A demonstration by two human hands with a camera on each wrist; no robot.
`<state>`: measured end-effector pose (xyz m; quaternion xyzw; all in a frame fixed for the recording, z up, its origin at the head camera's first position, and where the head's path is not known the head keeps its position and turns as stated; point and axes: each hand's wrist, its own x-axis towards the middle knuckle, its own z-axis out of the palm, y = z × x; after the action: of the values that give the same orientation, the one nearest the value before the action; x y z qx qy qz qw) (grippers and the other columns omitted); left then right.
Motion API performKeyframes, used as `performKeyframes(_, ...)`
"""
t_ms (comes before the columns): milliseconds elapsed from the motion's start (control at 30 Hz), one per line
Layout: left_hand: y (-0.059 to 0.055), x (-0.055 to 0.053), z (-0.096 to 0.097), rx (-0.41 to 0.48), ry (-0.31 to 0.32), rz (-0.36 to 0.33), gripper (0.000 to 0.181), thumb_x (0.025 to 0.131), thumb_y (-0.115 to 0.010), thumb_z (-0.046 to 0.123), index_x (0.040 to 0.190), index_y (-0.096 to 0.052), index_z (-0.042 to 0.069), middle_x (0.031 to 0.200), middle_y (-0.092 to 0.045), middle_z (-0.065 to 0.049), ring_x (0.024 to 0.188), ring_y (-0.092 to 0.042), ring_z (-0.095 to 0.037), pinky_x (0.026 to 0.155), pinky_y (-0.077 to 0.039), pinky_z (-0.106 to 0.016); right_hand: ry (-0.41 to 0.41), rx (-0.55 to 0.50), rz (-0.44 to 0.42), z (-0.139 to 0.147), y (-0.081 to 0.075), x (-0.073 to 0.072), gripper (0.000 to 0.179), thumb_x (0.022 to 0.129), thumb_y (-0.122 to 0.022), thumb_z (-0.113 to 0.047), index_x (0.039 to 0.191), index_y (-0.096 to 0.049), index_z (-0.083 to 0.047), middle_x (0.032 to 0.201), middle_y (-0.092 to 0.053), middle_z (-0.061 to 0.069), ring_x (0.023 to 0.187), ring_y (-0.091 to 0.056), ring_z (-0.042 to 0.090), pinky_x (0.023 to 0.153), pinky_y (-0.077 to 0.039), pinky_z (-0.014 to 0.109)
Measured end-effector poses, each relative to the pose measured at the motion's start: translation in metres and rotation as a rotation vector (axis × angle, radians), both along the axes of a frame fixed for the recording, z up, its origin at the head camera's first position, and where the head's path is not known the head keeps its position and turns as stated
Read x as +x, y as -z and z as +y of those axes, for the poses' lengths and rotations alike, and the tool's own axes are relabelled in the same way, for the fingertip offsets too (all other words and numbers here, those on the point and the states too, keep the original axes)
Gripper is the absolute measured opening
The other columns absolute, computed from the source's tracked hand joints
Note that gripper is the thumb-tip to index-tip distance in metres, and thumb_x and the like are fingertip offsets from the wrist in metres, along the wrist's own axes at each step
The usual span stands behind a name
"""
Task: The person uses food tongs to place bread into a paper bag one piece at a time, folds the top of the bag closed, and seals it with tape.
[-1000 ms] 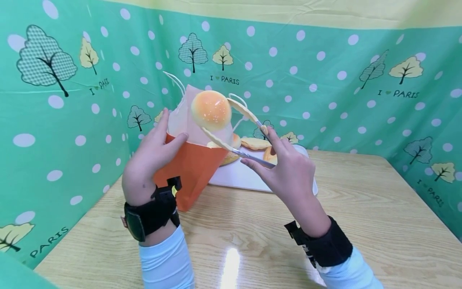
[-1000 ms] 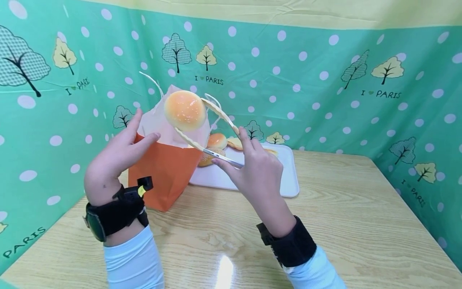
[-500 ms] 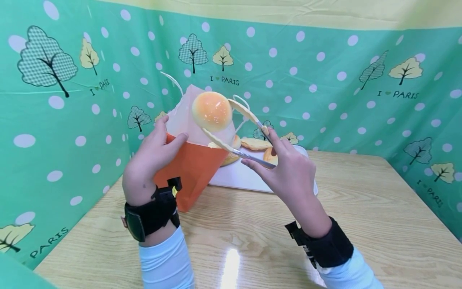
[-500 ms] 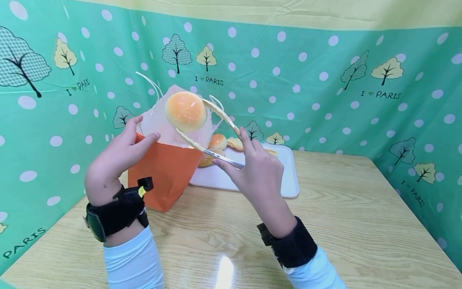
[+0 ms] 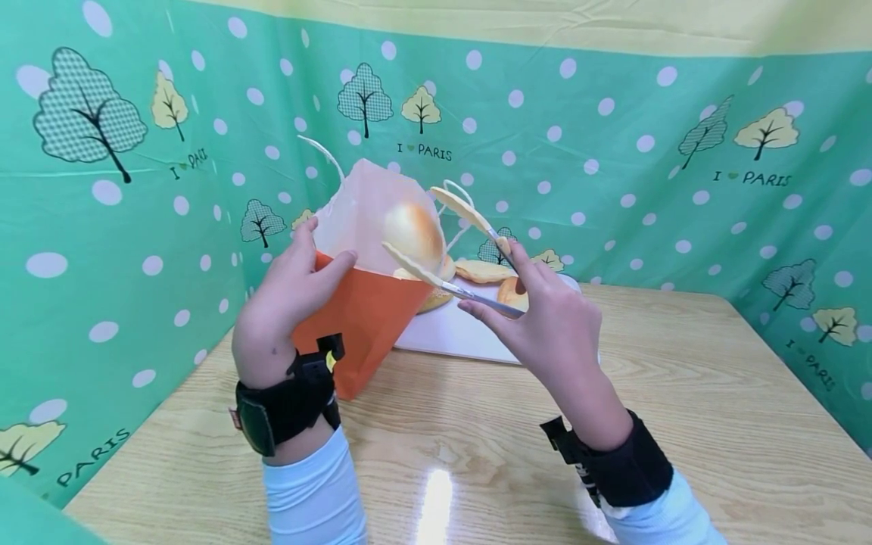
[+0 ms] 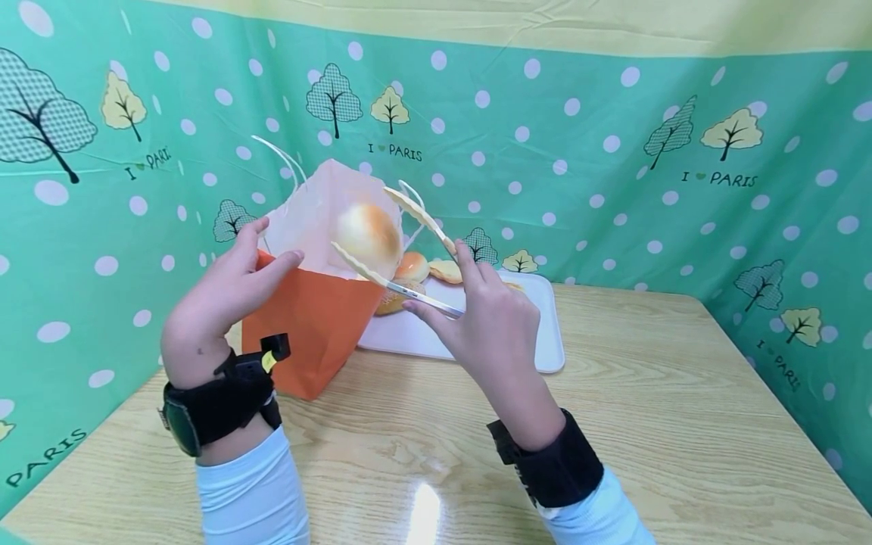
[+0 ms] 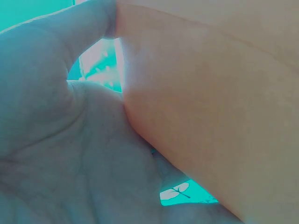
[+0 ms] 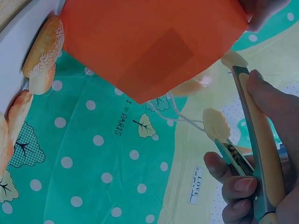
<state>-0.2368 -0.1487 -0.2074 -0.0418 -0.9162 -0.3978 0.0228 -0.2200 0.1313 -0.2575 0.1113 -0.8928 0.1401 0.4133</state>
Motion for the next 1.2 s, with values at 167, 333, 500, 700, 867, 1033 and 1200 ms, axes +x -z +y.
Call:
performKeyframes(167,-0.001,0.001,0.001,-0.019,-0.007,-0.001,0.086,0.092,-0.039,0.053,0.148,0.015,0.017,0.112,-0.047,-0.019,0.116,-0.04,-0.035,0.098,-0.033,-0.055,0.005,-0.004,-0.004,0.001,0.001,0.0,0.087,0.065,-0.062,-0.074,0.136,-0.049,-0.024,0.076,-0.056,-0.006,0.053,-0.047,0.013,0.037,-0.026,0.028)
performKeyframes(333,0.001,0.001,-0.001,-0.012,-0.025,-0.004,0.085,0.092,-0.039,0.052,0.148,0.015,0.017,0.116,-0.047,-0.019,0.116,-0.041,-0.036,0.097,-0.033,-0.055,0.004,-0.003,-0.01,0.001,0.0,0.0,0.089,0.064,-0.061,-0.075,0.136,-0.049,-0.025,0.076,-0.057,-0.006,0.054,-0.048,0.014,0.037,-0.026,0.028)
performKeyframes(500,0.002,-0.001,-0.004,-0.002,-0.047,0.013,0.084,0.092,-0.038,0.053,0.149,0.012,0.016,0.12,-0.046,-0.02,0.122,-0.035,-0.037,0.099,-0.031,-0.057,0.001,-0.007,-0.001,0.002,-0.002,-0.001,0.088,0.064,-0.062,-0.074,0.136,-0.049,-0.025,0.075,-0.055,-0.006,0.05,-0.044,0.013,0.036,-0.024,0.028)
performKeyframes(700,0.004,-0.003,-0.005,-0.007,-0.09,0.044,0.082,0.092,-0.039,0.051,0.149,0.005,0.012,0.111,-0.049,-0.02,0.112,-0.041,-0.035,0.094,-0.037,-0.054,-0.007,-0.035,0.024,0.01,-0.007,0.0,0.086,0.065,-0.065,-0.071,0.136,-0.048,-0.025,0.077,-0.056,-0.005,0.045,-0.036,0.014,0.036,-0.022,0.029)
performKeyframes(867,0.004,-0.004,-0.004,-0.014,-0.106,0.055,0.082,0.092,-0.041,0.051,0.149,0.0,0.01,0.108,-0.048,-0.019,0.106,-0.042,-0.033,0.087,-0.04,-0.048,0.034,-0.114,0.07,0.023,-0.017,0.001,0.079,0.066,-0.069,-0.066,0.132,-0.052,-0.025,0.078,-0.059,-0.002,0.048,-0.039,0.017,0.037,-0.024,0.03)
performKeyframes(1033,0.004,-0.004,-0.005,-0.009,-0.125,0.07,0.082,0.091,-0.042,0.052,0.149,-0.003,0.009,0.115,-0.05,-0.02,0.108,-0.044,-0.034,0.09,-0.041,-0.051,0.141,-0.202,0.029,0.044,-0.025,-0.002,0.081,0.067,-0.065,-0.069,0.133,-0.051,-0.026,0.078,-0.06,0.003,0.054,-0.045,0.022,0.041,-0.026,0.033)
performKeyframes(1200,0.005,-0.004,-0.006,-0.005,-0.151,0.083,0.081,0.091,-0.044,0.051,0.149,-0.008,0.009,0.116,-0.05,-0.02,0.108,-0.045,-0.034,0.09,-0.041,-0.051,0.291,-0.168,-0.234,0.072,-0.026,-0.011,0.093,0.066,-0.052,-0.08,0.138,-0.046,-0.021,0.079,-0.06,0.008,0.06,-0.051,0.028,0.042,-0.03,0.035)
